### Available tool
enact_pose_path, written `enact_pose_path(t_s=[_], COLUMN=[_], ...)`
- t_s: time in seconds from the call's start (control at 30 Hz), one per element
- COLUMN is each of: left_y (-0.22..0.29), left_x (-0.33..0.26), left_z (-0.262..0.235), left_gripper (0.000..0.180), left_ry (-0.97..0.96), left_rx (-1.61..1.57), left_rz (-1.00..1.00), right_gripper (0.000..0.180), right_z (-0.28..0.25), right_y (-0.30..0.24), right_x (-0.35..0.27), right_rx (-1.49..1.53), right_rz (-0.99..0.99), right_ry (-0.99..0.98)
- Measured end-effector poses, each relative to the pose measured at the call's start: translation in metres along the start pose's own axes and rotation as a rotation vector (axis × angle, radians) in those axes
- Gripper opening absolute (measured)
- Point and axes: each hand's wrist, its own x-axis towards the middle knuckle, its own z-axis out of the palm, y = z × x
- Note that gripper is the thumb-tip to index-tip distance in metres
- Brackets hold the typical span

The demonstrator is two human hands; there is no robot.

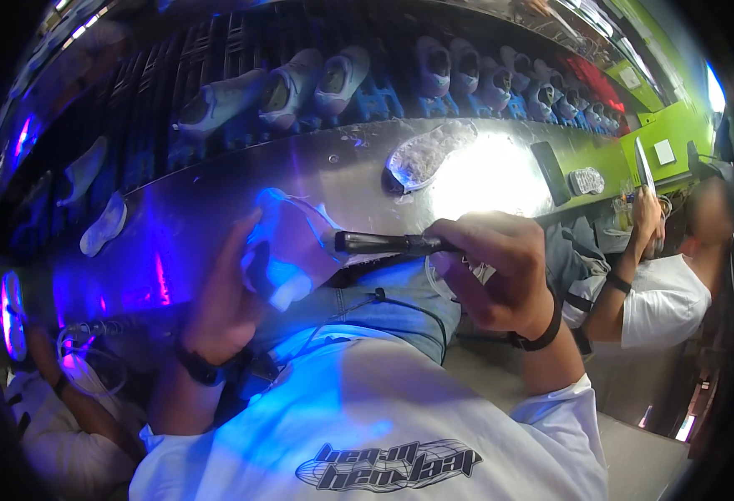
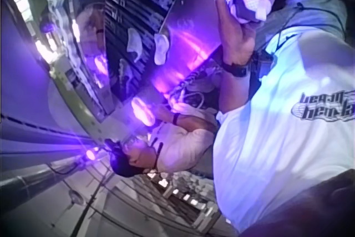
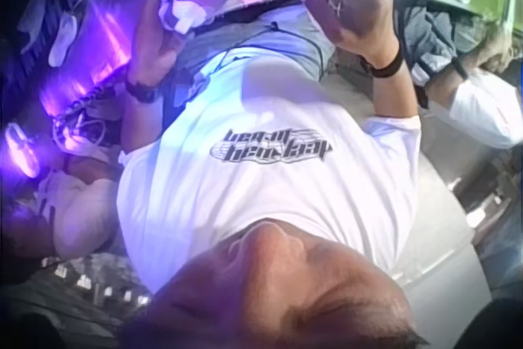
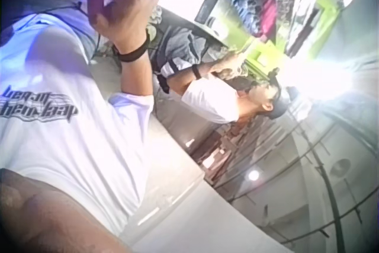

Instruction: The person uses a handheld tool to apply a substance to the soles of white shoes on a conveyor belt. They repeatedly pick up shoes, treat the soles, and place them back on the line while other workers perform similar tasks nearby.

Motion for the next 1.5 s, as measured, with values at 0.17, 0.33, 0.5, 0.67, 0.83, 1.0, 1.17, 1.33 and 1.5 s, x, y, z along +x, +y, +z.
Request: enact_pose_path(t_s=[0.17,0.33,0.5,0.67,0.83,1.0,1.17,1.33,1.5], left_y=[-0.001,-0.008,-0.004,-0.011,-0.012,-0.024,-0.048,-0.096,-0.034], left_x=[-0.006,-0.001,0.002,0.005,0.006,0.007,0.018,0.027,0.091], left_z=[0.005,-0.008,0.017,0.027,0.031,0.032,0.017,-0.022,0.036], left_gripper=[0.058,0.053,0.044,0.037,0.037,0.058,0.107,0.083,0.042], left_ry=[0.055,-0.021,0.048,-0.021,-0.053,0.079,0.084,0.141,0.096], left_rx=[-0.222,-1.138,-1.134,-1.245,-1.259,-1.157,-1.069,-0.687,-0.547], left_rz=[-0.281,-0.674,-0.7,-0.705,-0.684,-0.665,-0.697,-0.531,-0.467], right_gripper=[0.025,0.027,0.022,0.022,0.023,0.024,0.025,0.02,0.02], right_z=[-0.008,-0.003,0.012,0.029,0.048,0.052,0.054,0.065,0.041], right_y=[0.01,0.027,0.038,0.052,0.069,0.075,0.072,0.058,0.061], right_x=[0.011,0.008,0.002,-0.01,-0.028,-0.041,-0.034,-0.054,-0.069], right_rx=[-0.005,0.079,0.277,0.374,0.384,0.465,0.436,0.296,0.342], right_rz=[-0.034,-0.04,0.068,0.107,0.173,0.349,0.654,0.404,0.478], right_ry=[-0.007,0.033,0.099,0.147,0.155,0.198,0.092,0.24,0.329])
